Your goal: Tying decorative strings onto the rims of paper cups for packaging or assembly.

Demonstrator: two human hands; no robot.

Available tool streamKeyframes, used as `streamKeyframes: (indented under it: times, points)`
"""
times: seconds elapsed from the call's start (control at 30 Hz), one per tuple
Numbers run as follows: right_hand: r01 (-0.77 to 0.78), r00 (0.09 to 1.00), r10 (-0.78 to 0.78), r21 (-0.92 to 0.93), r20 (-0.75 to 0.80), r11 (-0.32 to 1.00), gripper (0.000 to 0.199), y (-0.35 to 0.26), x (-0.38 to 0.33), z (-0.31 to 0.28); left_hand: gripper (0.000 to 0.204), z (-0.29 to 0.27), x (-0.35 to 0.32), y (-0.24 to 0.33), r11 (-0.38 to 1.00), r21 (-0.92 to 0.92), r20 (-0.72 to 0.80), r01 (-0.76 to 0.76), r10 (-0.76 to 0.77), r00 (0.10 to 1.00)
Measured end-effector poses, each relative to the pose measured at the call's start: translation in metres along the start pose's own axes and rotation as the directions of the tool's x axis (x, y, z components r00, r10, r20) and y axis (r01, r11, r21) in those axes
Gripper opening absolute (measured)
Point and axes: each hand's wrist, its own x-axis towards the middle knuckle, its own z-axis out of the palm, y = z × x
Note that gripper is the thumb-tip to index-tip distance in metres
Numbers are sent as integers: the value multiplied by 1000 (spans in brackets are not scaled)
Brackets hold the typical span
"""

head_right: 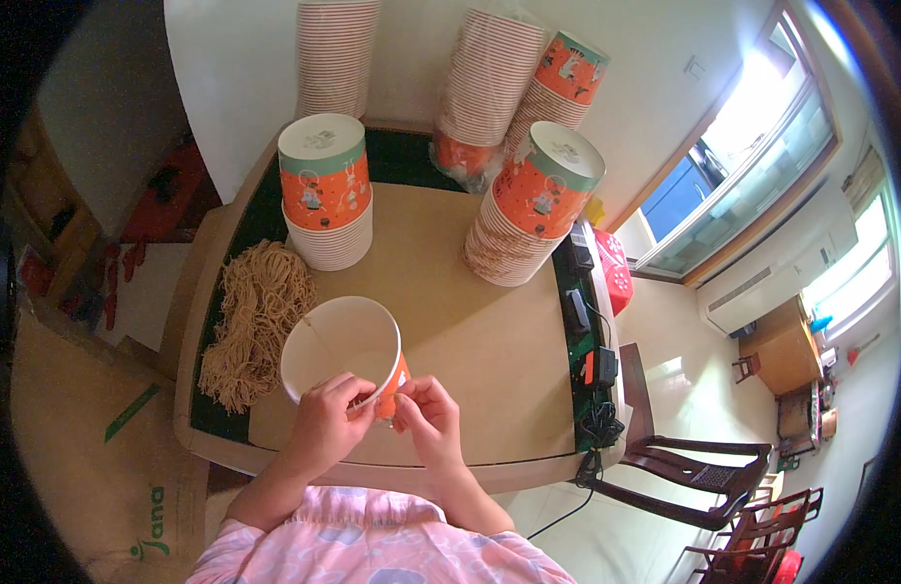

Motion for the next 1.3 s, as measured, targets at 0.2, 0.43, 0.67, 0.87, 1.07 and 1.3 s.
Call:
streamKeyframes:
  times: [0.2,0.43,0.67,0.87,1.07,1.3]
  points:
    - [74,995,-62,184,-72,980,2,-9,-1,-13,13,1,0,-4,1000,1,-13,-2,2,1000]
    - [190,977,-140,358,-159,914,6,-31,2,-36,12,0,-1,-5,1000,22,9,1,-2,1000]
    - [221,972,-164,425,-167,878,4,-39,2,-46,12,3,-2,-7,997,58,-23,-48,50,998]
    - [237,941,-238,-33,-240,971,3,-28,-5,-35,12,3,-2,-6,999,34,-32,-8,9,999]
    - [185,976,-216,-513,-1,838,8,0,-9,-3,12,-2,1,-2,999,-27,-12,19,-20,1000]
    - [296,954,-280,-489,108,821,11,3,-2,5,15,-6,0,-2,998,-53,11,40,-40,999]
